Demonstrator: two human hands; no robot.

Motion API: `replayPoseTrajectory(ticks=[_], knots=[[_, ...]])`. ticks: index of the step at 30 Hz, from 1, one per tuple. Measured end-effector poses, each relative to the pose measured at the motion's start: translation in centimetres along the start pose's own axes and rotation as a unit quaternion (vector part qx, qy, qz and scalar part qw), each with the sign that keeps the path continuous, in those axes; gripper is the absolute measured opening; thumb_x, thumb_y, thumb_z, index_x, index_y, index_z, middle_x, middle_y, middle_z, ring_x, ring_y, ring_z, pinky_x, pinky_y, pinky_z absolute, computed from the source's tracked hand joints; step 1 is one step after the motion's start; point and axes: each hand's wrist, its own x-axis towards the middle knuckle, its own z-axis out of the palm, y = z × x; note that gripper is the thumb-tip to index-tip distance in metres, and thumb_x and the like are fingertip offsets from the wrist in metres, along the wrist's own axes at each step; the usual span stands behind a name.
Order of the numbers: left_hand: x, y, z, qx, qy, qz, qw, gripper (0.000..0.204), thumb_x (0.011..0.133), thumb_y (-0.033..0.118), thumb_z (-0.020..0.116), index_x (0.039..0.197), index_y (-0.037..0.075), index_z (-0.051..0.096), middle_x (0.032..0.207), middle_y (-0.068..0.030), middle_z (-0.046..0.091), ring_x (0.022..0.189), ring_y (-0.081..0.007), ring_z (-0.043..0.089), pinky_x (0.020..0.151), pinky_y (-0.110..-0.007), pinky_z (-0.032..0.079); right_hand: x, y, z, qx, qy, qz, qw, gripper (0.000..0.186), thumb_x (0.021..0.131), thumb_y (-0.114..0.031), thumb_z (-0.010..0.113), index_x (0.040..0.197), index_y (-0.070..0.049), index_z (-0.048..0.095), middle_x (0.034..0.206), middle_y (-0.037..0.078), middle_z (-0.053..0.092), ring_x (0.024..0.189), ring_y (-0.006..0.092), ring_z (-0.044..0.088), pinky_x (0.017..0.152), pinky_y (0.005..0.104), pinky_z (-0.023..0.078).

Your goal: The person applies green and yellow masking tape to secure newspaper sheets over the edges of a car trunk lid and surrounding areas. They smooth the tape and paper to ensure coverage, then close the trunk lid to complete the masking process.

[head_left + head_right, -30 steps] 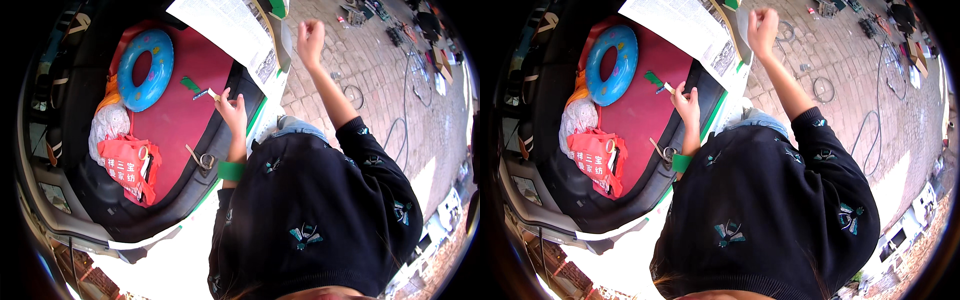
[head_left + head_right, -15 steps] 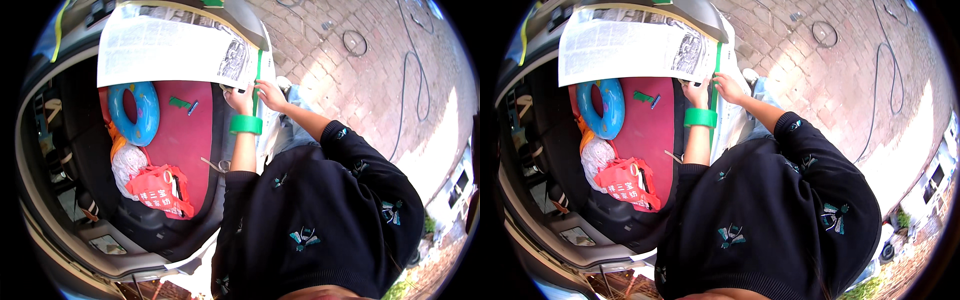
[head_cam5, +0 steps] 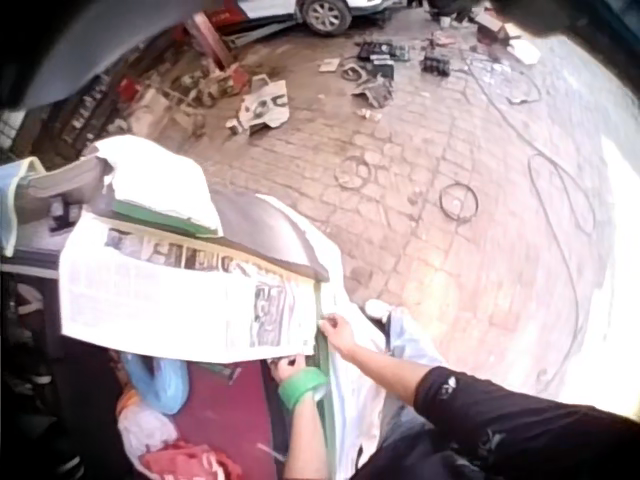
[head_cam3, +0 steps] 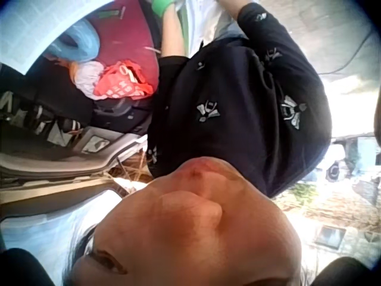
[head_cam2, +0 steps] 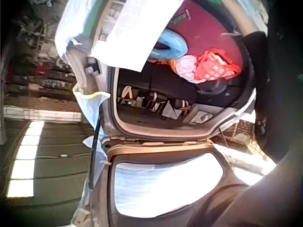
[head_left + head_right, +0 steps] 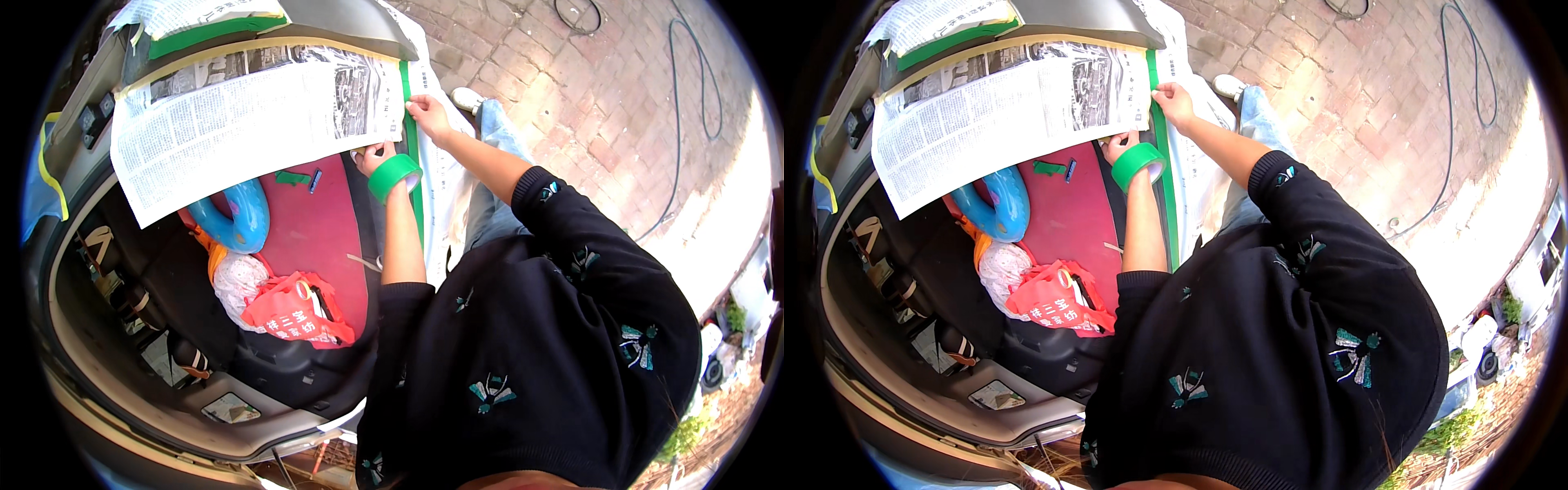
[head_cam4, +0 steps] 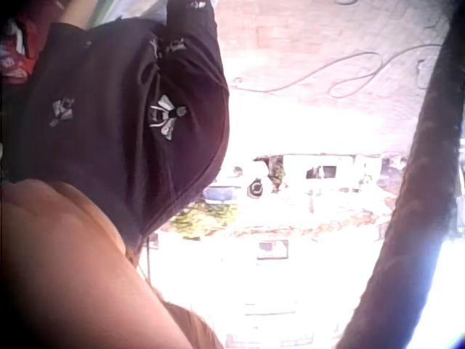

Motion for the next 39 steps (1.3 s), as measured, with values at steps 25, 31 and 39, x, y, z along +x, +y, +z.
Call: replayPoseTrajectory(ticks=[25,31,39], knots=[[1.7,-1.0,-1.3,-0.051,-0.046,-0.01,0.998,0.013,0.073,0.016,0.075,0.08,0.006,0.069,0.104,-0.0109,0.055,0.084,-0.0228,0.057,0.075,-0.033,0.05,-6.3,0.1,3.0,-0.401,-0.006,-0.253,0.88,0.061,0.09,-0.018,0.052,0.137,0.01,0.028,0.142,0.03,0.03,0.129,0.0421,0.035,0.107,0.0424,0.032],[0.0,-2.9,-5.1,-0.058,-0.026,-0.007,0.998,0.03,0.078,0.017,0.072,0.107,0.012,0.068,0.095,-0.006,0.054,0.075,-0.0143,0.05,0.068,-0.029,0.047,-9.0,0.4,2.8,-0.476,-0.057,-0.217,0.85,0.068,0.09,-0.025,0.055,0.14,0.01,0.023,0.147,0.032,0.018,0.135,0.0432,0.026,0.109,0.0436,0.028],[-8.2,-1.5,-10.1,-0.327,-0.058,-0.046,0.942,0.052,0.096,0.009,0.047,0.141,0.002,0.022,0.1,-0.0115,0.065,0.063,-0.0067,0.051,0.057,-0.019,0.042,-11.3,-0.8,3.4,-0.594,-0.065,-0.206,0.775,0.045,0.086,-0.028,0.061,0.119,0.001,0.053,0.146,0.028,0.024,0.134,0.0409,0.028,0.105,0.0419,0.035]])
